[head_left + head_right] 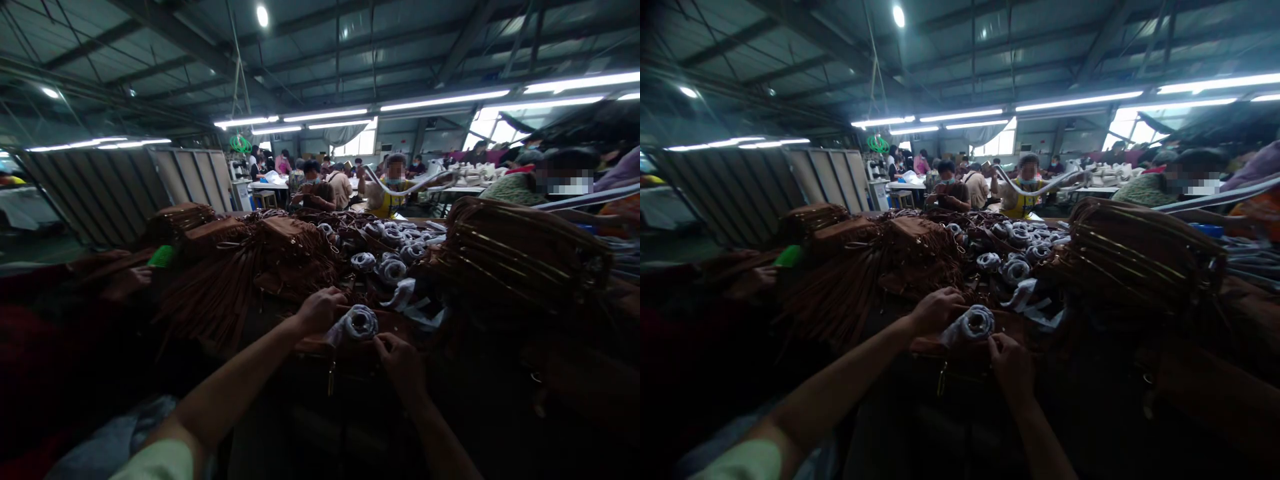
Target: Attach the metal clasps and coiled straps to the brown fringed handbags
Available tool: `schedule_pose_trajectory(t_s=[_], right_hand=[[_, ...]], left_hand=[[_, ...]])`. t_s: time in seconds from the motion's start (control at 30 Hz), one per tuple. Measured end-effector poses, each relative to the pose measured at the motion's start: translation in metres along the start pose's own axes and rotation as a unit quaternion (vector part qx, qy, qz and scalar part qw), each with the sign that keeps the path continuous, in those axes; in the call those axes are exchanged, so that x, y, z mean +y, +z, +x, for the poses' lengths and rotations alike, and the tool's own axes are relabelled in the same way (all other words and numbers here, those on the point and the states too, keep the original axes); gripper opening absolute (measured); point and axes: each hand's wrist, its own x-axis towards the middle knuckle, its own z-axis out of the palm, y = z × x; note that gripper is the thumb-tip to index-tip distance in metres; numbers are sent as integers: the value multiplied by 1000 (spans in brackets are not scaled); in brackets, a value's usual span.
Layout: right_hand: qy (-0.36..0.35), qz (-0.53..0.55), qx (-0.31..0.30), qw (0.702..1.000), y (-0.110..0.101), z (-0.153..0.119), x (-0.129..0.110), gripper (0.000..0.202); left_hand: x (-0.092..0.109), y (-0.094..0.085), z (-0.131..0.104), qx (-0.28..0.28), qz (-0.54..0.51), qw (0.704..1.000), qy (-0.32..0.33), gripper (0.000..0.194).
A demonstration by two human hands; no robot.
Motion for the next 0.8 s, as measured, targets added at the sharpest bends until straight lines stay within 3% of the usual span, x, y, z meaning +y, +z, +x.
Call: schedule_pose_trajectory(t_s=[0.1,0.2,0.37,0.5,0.67,0.73,0.8], right_hand=[[1,2,1,1000,0,-1,0,30],[4,13,3,1000,1,0,1,30],[18,39,3,999,2,2,6,30],[31,47,8,998,1,5,7,31],[50,30,12,998,0,6,4,32],[48,36,13,998,-1,6,4,31],[42,41,11,998,-2,5,5,31]], left_hand=[[-6,-13,-2,-26,65,970,232,35],[-8,-8,4,-68,113,946,295,40],[-11,-3,17,-52,102,962,247,23],[-9,-1,6,-3,103,990,97,28],[16,15,-15,28,133,989,-58,41],[27,13,-17,56,125,989,-59,50],[34,8,-14,56,81,995,10,51]])
